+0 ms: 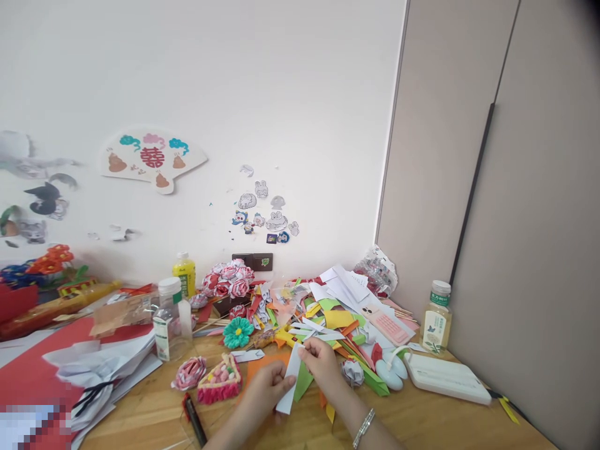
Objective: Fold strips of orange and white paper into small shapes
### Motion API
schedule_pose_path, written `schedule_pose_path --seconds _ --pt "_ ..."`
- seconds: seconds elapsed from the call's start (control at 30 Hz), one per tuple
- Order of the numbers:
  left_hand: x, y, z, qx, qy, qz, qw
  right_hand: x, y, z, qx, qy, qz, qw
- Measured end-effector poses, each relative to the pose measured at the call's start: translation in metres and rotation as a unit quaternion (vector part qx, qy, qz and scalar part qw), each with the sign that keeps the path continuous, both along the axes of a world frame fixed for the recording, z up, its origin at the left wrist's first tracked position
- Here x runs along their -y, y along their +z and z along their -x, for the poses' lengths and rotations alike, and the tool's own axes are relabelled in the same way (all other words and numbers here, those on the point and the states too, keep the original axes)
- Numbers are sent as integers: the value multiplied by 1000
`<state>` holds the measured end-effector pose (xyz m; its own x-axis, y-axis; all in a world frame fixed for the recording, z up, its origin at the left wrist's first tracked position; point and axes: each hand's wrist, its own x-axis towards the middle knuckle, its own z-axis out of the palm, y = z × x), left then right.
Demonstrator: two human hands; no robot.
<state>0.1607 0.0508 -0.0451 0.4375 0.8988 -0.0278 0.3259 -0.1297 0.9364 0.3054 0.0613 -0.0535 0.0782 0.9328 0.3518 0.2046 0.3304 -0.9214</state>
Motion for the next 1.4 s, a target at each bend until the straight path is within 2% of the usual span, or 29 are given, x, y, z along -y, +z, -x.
schedule_pose_path --seconds 0.27,0.53,0.67,0.73,0.8,0.87,0.97,1.03,1.1,1.23,1.4 --pt "5 2 0 11 -10 3 1000 0 3 -3 -37 -16 3 999" --pt "2 -1 0 2 -1 -6 1000 -4 -3 -2 -33 -28 18 999" --pt "4 -1 -1 -37 -8 -5 999 -3 -4 -2 -15 -34 4 999" --pt "7 2 -1 -87 8 -38 995 -2 -2 -1 -4 -39 -6 999" --pt "10 6 1 -161 33 -131 978 0 -1 0 3 -38 -12 999" --pt "12 10 3 -255 63 -220 939 1 0 1 4 -37 -17 999" --pt "12 13 5 -362 71 -264 891 3 1 3 -3 -27 -16 999" --pt "12 12 5 -388 65 -277 876 4 2 4 -14 -7 -10 1000" --pt "12 12 4 -383 65 -279 878 6 2 6 -36 24 -4 999" --pt "15 14 3 -322 59 -252 911 10 4 10 -88 94 7 992" --pt "22 23 1 -281 28 -218 934 10 4 11 -103 113 27 988"
